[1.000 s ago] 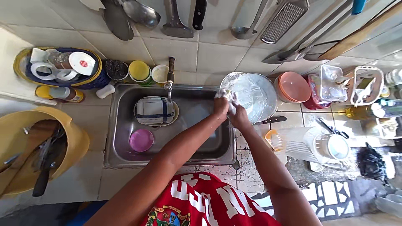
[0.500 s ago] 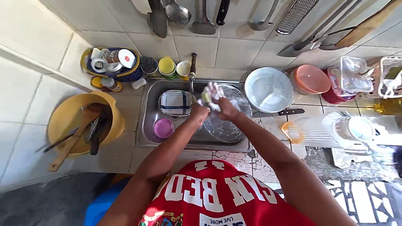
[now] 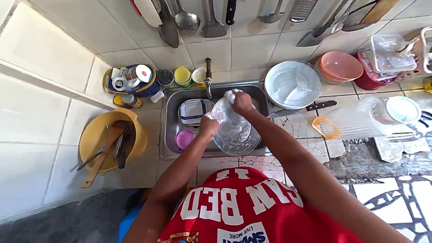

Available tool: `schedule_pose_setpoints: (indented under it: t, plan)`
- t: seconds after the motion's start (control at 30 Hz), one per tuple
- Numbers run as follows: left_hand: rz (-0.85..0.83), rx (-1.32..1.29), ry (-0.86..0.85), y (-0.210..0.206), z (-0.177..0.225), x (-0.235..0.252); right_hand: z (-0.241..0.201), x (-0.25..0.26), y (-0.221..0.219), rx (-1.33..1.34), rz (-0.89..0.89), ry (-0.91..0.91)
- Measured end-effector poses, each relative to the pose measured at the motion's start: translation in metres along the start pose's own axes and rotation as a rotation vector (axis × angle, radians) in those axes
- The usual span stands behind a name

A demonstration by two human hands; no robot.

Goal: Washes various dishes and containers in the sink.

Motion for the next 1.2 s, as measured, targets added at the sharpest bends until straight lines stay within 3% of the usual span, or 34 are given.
schedule_pose_setpoints:
  t: [0.1,0.17,0.33,0.4,0.47,0.53,0.6,0.63,0.7,0.77,0.83,0.87,0.93,1.0,1.1,1.13,1.2]
  plan:
    - [-0.016,0.048,-0.046,-0.004,0.003,-0.004,-0.053,0.006,0.000,-0.053,-0.035,0.460]
    - [-0.030,0.037,-0.056,-0.004,0.004,-0.011,-0.053,0.010,0.001,-0.063,-0.022,0.475]
    - [0.103,-0.214,-0.022,-0.003,-0.011,-0.008,0.027,0.008,0.004,0.093,-0.120,-0.437]
    - [0.088,-0.170,0.043,-0.001,-0.013,-0.004,0.038,0.003,-0.004,0.125,-0.151,-0.536]
    - [-0.016,0.034,0.098,0.008,-0.005,0.003,0.019,0.006,-0.001,0.073,-0.200,-0.415]
    - [-0.136,0.191,0.092,0.013,0.000,0.012,-0.020,0.009,0.002,-0.008,-0.272,-0.133]
    - [-0.132,0.207,0.031,0.011,0.007,0.011,-0.059,0.012,0.001,-0.048,-0.239,0.175]
    - [-0.082,0.170,-0.004,0.007,0.010,0.010,-0.065,0.015,0.001,-0.035,-0.188,0.241]
    - [0.040,0.061,-0.071,0.001,0.009,0.007,-0.051,0.020,0.009,0.031,-0.087,0.107]
    - [0.105,-0.026,-0.112,-0.001,0.005,0.001,-0.011,0.025,0.019,0.049,-0.011,-0.187]
    - [0.104,-0.082,-0.085,-0.002,-0.003,-0.008,0.023,0.016,0.019,0.078,-0.030,-0.440]
    - [0.083,-0.074,-0.050,-0.003,-0.004,-0.011,0.030,0.012,0.016,0.078,-0.062,-0.479]
    - [0.027,0.050,0.038,-0.002,0.000,-0.014,0.016,0.005,0.009,0.044,-0.147,-0.384]
    - [-0.050,0.183,0.103,-0.001,0.007,-0.012,-0.019,0.003,0.004,-0.017,-0.224,-0.139]
    - [-0.067,0.206,0.073,-0.007,0.001,-0.013,-0.062,-0.007,-0.007,-0.003,-0.099,0.279]
    - [-0.035,0.165,0.032,-0.010,-0.003,-0.011,-0.060,-0.008,-0.009,0.043,-0.052,0.299]
    - [0.021,0.071,-0.028,-0.014,-0.010,-0.010,-0.033,-0.005,-0.005,0.040,-0.010,0.140]
Point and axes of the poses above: each hand's wrist, its own x-axis towards the middle knuckle, its own y-axis out of the back of the hand, z = x × y, the point moved 4 cm from there along x, towards the middle knuckle, and after that the axes turned 9 degrees about y, right-handed, at the moved point
